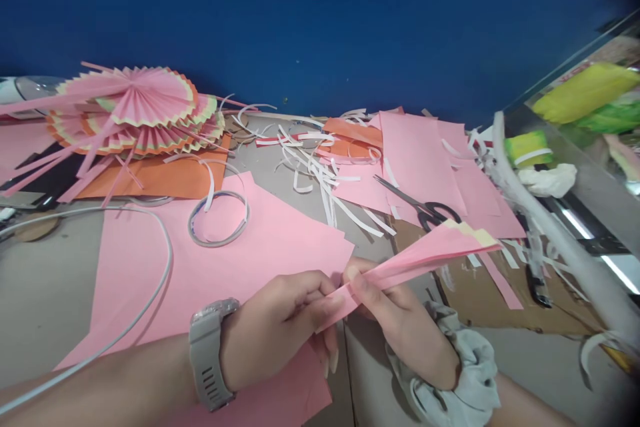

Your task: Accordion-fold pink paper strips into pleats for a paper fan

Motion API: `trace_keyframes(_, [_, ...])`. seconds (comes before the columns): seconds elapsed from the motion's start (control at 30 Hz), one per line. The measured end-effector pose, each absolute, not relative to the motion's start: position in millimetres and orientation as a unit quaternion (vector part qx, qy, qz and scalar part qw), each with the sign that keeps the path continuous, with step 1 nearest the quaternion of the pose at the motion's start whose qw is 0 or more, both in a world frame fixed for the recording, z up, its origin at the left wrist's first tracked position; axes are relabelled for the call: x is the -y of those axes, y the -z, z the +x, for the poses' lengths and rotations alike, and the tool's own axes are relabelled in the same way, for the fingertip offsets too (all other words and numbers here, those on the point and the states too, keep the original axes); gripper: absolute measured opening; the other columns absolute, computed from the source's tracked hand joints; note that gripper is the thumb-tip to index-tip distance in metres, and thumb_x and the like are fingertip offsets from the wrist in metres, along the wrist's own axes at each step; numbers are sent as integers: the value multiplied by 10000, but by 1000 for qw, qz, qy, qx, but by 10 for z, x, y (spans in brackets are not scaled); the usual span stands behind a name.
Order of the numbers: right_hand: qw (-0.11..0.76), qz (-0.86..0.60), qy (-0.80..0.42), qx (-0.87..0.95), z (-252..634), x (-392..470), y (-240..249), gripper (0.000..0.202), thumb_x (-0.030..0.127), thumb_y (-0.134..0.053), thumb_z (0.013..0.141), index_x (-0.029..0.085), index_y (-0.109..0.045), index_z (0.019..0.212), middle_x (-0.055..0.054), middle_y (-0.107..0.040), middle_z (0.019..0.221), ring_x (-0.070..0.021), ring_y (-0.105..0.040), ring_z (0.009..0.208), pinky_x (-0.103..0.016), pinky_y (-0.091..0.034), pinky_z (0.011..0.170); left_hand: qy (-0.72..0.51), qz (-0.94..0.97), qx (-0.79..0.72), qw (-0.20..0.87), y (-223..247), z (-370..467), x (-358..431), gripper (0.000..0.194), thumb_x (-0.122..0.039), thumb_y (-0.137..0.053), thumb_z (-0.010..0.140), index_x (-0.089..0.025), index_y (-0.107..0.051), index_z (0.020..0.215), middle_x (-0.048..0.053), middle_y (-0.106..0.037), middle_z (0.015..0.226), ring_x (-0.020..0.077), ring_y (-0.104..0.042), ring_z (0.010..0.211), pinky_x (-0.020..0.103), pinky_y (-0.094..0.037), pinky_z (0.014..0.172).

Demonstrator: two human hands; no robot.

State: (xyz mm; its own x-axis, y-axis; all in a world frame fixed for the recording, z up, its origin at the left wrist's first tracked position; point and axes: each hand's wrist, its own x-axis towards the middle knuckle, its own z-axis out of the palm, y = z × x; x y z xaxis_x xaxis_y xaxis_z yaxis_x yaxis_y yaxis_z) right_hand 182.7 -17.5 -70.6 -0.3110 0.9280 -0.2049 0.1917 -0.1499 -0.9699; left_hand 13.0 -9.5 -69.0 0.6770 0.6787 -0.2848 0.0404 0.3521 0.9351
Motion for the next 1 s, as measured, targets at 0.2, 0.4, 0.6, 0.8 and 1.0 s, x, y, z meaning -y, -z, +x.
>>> trace_keyframes(0.2, [335,-476,-583,568,1875,174,733,352,436,-340,908,204,-346,643,46,-274,624,-113,-303,570,-246,-290,555,-204,547,-362,726,741,106,150,318,-407,-350,911,-168,-447,724,-52,-487,434,58,-455,357,156,-360,406])
trace_keyframes(0.4, [215,-483,-582,618,1823,196,708,301,408,-404,893,196,-402,679,44,-330,642,-109,-343,613,-241,-277,564,-196,536,-343,746,763,109,131,238,-359,-365,915,-176,-457,795,-50,-525,467,64,-498,385,158,-400,432])
trace_keyframes(0.6, [285,-487,-586,581,1848,129,678,324,366,-417,896,193,-363,627,49,-296,621,-102,-312,599,-236,-282,574,-157,507,-333,780,759,80,101,253,-392,-360,911,-181,-429,787,-63,-516,447,60,-487,354,146,-390,398])
trace_keyframes(0.8, [358,-501,-590,521,1883,89,737,328,364,-472,870,194,-366,611,46,-288,613,-105,-293,576,-257,-278,558,-127,515,-321,785,740,52,83,246,-380,-364,912,-180,-401,772,-71,-503,435,51,-471,354,134,-372,397])
trace_keyframes(1.0, [406,-504,-615,451,1911,78,810,319,368,-488,866,197,-354,632,52,-306,608,-97,-325,570,-245,-286,543,-111,527,-322,779,716,58,73,262,-396,-361,907,-181,-395,762,-75,-493,432,49,-461,351,133,-360,397])
